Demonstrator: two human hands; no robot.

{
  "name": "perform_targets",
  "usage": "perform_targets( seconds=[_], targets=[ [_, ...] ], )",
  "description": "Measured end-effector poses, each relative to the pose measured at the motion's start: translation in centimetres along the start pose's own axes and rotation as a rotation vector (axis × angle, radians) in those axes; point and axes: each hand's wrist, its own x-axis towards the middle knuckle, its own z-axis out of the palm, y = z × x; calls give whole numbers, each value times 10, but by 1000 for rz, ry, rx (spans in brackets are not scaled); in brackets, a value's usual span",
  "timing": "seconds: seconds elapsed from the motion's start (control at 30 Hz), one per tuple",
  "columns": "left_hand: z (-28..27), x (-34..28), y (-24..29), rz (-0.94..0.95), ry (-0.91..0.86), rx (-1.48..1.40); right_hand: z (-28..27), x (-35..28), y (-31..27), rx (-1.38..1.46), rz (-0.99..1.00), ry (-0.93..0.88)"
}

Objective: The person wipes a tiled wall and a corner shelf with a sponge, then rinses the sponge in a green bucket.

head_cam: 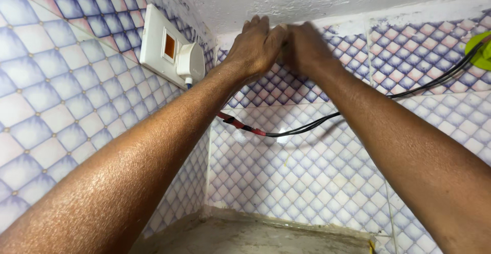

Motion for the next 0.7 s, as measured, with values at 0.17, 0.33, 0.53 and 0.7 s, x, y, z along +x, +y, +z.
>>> perform_targets(
  seconds=[0.17,0.33,0.53,0.7],
  targets=[
    [10,-9,-2,-69,-64,-77,61,24,-8,40,-91,-7],
    [2,-9,7,-92,-69,-67,86,4,-26,-19,-327,-401],
    [9,-3,5,-49,-67,-78,-30,-33,30,-108,-184,395],
    [11,-13,10,-50,-82,-24,20,-17,-12,-138,-45,-215]
  ],
)
